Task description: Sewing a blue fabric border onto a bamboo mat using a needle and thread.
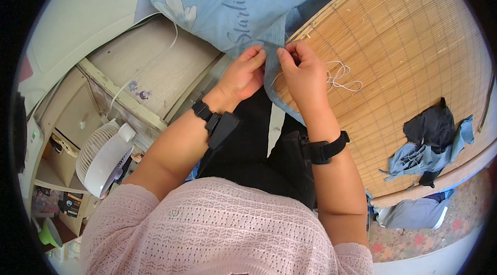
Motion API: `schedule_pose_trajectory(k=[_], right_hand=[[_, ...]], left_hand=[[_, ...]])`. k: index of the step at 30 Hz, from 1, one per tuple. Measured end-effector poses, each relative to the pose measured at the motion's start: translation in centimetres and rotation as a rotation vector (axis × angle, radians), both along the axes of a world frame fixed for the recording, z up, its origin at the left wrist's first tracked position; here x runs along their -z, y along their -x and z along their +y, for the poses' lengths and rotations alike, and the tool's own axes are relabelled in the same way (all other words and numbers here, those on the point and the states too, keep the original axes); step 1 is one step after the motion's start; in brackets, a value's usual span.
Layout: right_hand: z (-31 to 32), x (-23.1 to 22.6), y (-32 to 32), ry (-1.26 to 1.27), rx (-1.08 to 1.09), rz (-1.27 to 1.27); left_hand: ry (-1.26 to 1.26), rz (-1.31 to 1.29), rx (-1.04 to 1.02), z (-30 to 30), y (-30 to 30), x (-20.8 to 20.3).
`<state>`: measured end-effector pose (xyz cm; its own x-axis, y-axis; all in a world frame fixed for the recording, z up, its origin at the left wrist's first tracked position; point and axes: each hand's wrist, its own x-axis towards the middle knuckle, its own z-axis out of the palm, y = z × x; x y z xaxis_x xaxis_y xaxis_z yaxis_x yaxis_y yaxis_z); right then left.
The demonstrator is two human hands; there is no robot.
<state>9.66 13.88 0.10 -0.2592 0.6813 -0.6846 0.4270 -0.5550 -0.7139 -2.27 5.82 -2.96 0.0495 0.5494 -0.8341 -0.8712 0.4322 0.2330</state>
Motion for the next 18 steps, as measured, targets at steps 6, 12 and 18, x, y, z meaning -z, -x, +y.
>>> schedule_pose_trajectory(k=[6, 12, 18], right_hand=[[-0.9, 1.0, -0.6, -0.027, 0.077, 0.1], [-0.7, 1.4, -0.6, -0.038, 0.075, 0.12], [-2.2, 3.2, -1.4, 0.048, 0.271, 0.191]], left_hand=[[0.016, -0.057, 0.228, 1.0, 0.7, 1.5], [-0.011, 0.137, 0.464, 2.5, 0.5, 0.7], [0.033, 0.262, 0.53, 3.2, 0.0, -0.3]])
